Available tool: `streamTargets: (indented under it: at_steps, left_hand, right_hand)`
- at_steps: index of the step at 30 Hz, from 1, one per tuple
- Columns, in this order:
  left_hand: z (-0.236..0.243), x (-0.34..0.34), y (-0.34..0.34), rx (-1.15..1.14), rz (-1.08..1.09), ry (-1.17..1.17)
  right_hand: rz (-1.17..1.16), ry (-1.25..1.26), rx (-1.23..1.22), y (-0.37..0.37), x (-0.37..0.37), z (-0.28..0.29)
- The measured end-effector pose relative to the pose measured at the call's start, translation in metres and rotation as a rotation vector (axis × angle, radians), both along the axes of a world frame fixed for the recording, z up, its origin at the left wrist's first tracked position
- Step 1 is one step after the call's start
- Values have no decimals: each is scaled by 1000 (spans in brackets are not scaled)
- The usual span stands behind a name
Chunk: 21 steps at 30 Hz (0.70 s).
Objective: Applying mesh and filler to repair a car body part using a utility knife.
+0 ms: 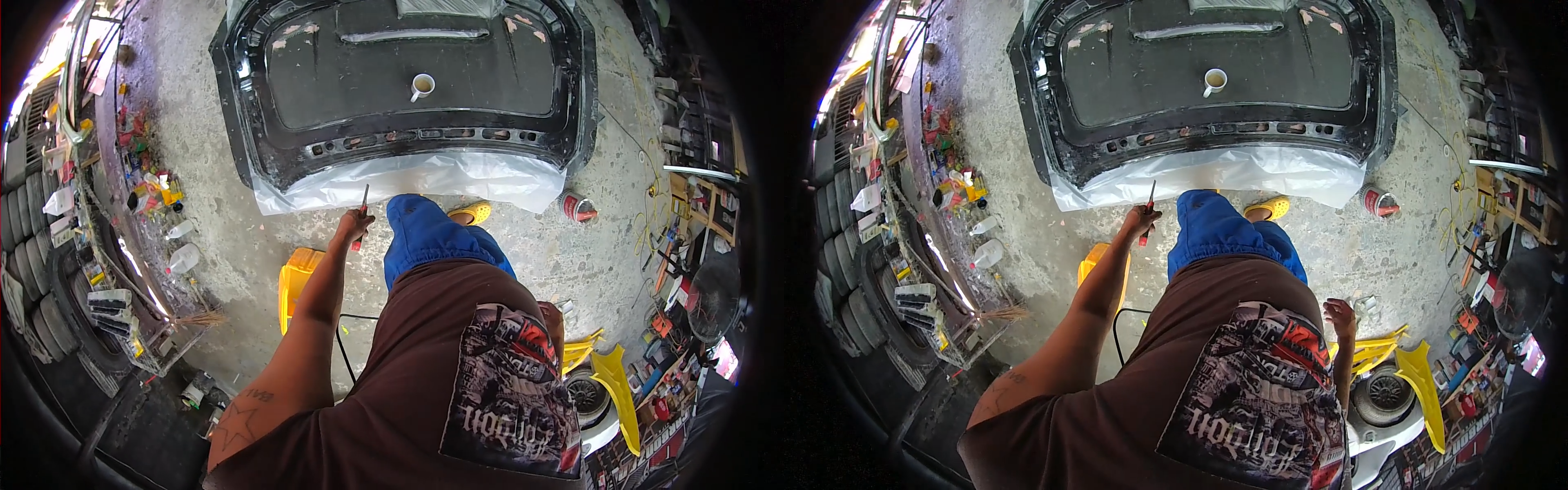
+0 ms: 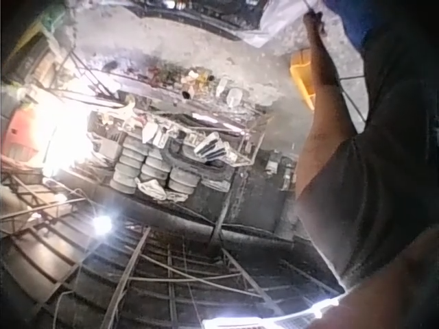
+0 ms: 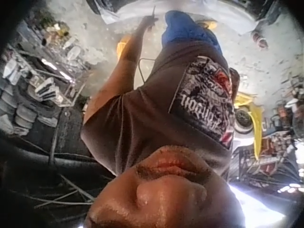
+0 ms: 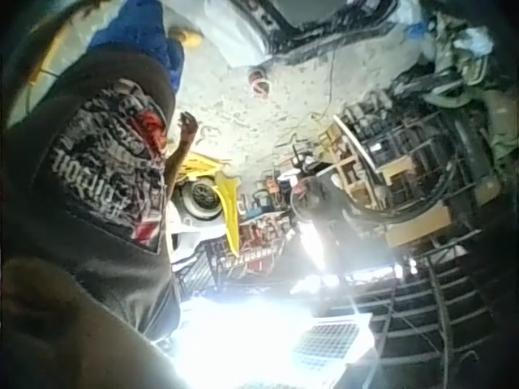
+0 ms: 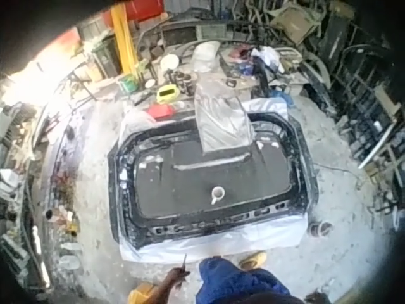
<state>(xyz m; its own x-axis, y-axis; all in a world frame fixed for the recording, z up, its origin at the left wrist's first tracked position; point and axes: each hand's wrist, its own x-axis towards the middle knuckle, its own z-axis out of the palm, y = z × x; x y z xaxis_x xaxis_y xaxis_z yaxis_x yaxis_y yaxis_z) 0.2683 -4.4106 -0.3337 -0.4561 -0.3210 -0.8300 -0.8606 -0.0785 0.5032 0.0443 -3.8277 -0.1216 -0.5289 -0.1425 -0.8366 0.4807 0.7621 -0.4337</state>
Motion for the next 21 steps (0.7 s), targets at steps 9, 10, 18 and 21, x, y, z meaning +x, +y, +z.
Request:
streamTargets:
  at_steps: [9,10,18,21]
  left_hand:
    - [4,-13,-1,7,-16,-3]
    - [6,-14,-2,5,-3,-5]
    - [3,3,-4,41,14,-40]
    - [13,-4,2,32,47,-24]
  right_hand:
    - [-83,42,-11,-5,14,-5]
    - [-90,43,-12,-7,16,-7]
    - [-184,-38,-10,39,33,-45]
    - [-89,-50,18,48,35,-55]
